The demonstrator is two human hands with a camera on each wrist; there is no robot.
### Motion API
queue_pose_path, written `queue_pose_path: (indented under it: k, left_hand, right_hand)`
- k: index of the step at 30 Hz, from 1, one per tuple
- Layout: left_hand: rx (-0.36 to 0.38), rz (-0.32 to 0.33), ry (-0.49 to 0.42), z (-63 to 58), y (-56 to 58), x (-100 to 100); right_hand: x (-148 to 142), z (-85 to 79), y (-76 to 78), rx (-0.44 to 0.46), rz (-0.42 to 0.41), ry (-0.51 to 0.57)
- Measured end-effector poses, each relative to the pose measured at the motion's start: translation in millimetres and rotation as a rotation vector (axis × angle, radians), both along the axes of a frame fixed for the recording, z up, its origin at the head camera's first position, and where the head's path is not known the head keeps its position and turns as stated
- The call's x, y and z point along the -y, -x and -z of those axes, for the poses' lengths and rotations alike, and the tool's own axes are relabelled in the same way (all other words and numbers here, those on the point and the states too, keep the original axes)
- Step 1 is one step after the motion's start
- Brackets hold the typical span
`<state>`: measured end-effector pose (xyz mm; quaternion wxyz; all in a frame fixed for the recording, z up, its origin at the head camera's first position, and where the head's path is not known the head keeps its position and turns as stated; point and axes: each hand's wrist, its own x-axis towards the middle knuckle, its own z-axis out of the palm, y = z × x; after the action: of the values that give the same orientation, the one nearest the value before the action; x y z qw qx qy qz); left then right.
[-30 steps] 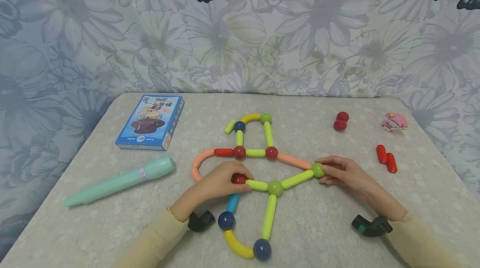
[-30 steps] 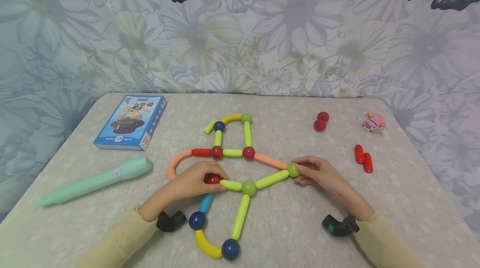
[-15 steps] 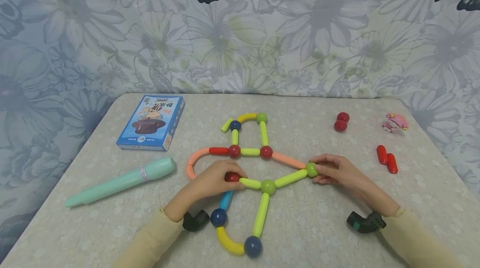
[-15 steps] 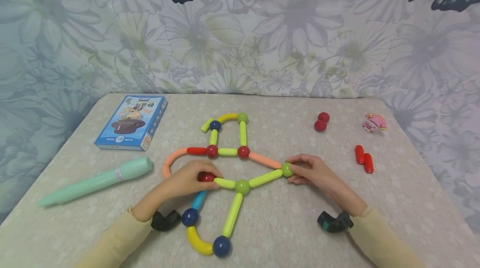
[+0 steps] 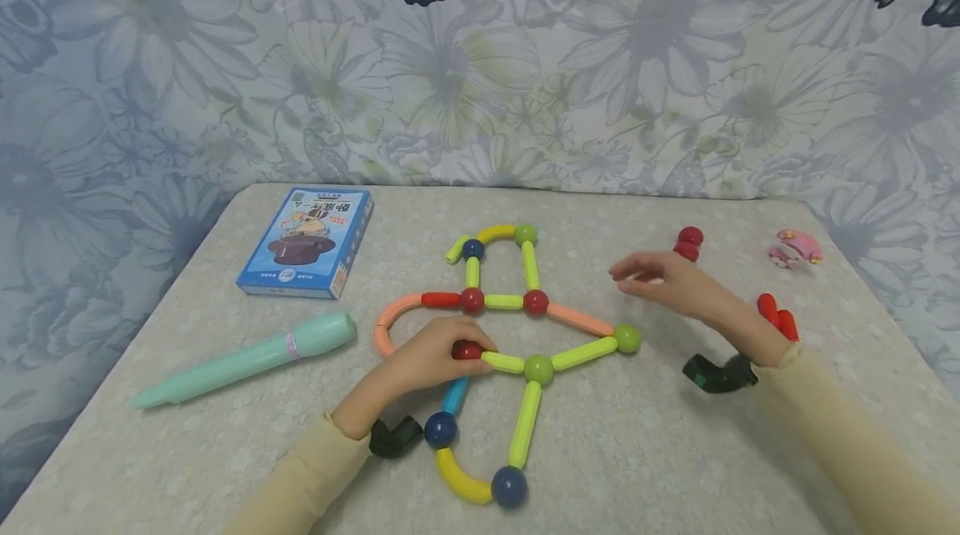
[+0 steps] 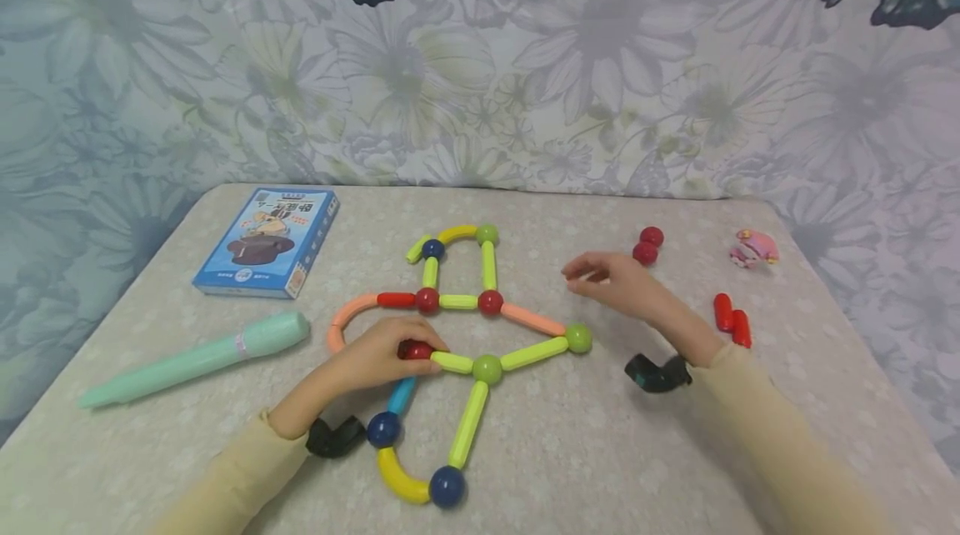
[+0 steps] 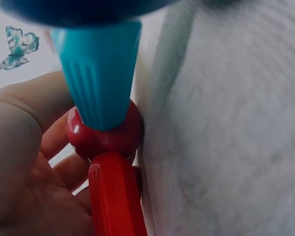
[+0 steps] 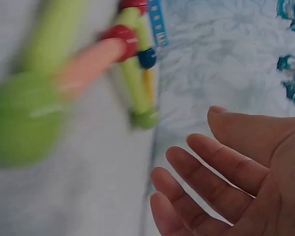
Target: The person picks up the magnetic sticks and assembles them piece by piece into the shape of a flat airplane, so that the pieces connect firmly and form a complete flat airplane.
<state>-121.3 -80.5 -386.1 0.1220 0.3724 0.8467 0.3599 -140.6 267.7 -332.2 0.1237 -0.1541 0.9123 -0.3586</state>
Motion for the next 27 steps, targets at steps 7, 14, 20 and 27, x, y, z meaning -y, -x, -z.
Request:
queue_pose_path:
  k: [7,14,20,27]
  left_hand:
    - [0.016,-0.013,-0.003,1.0,-1.3,2]
    - [0.01,-0.002,0.009,1.0,-2.1,-1]
    - [0.005,0.002,0.0,1.9,-2.3,-2]
    - [0.004,0.004,-0.01,2.0,-2.8,1]
  right_hand:
    - [105,-25.1,83.1,-0.076,-0.135,-0.024]
    - [179,6.7,133.9,0.002,-0.223,-0.116]
    - [195,20.5,142.3,0.07,-0.195,-0.179]
    - [209,27.6,143.4,0.052,-0.15,-0.184]
